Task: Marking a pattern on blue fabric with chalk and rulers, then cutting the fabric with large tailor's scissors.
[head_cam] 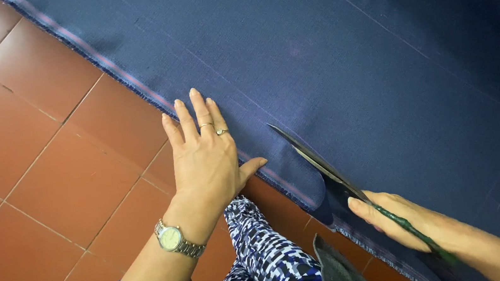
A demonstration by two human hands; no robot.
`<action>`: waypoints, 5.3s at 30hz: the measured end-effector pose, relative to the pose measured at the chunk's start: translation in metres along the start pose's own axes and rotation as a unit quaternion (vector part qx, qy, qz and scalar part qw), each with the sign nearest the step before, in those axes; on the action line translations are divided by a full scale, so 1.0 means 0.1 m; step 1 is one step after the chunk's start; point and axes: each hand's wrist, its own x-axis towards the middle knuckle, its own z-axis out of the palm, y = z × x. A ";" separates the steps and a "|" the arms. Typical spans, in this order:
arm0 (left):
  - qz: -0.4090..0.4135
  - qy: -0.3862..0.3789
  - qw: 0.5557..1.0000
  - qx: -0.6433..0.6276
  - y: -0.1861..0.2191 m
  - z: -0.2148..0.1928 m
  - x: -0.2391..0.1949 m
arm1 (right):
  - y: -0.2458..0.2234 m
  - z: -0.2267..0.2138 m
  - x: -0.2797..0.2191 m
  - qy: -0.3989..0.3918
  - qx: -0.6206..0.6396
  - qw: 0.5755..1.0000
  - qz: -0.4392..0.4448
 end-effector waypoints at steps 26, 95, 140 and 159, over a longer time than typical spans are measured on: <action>-0.001 0.005 1.000 0.010 -0.03 -0.07 0.00 | -0.53 -0.17 -0.03 -0.032 0.039 0.999 -0.019; -0.023 0.018 0.999 -0.015 -0.83 0.01 0.40 | -0.88 -0.18 0.32 0.024 -0.044 0.998 -0.037; 0.006 0.020 1.000 -0.006 -0.86 0.01 0.40 | -1.50 -0.27 0.49 0.005 -0.025 0.998 -0.059; 0.002 0.015 1.000 -0.015 -0.87 0.03 0.39 | -1.97 -0.35 0.46 -0.009 -0.011 1.000 -0.023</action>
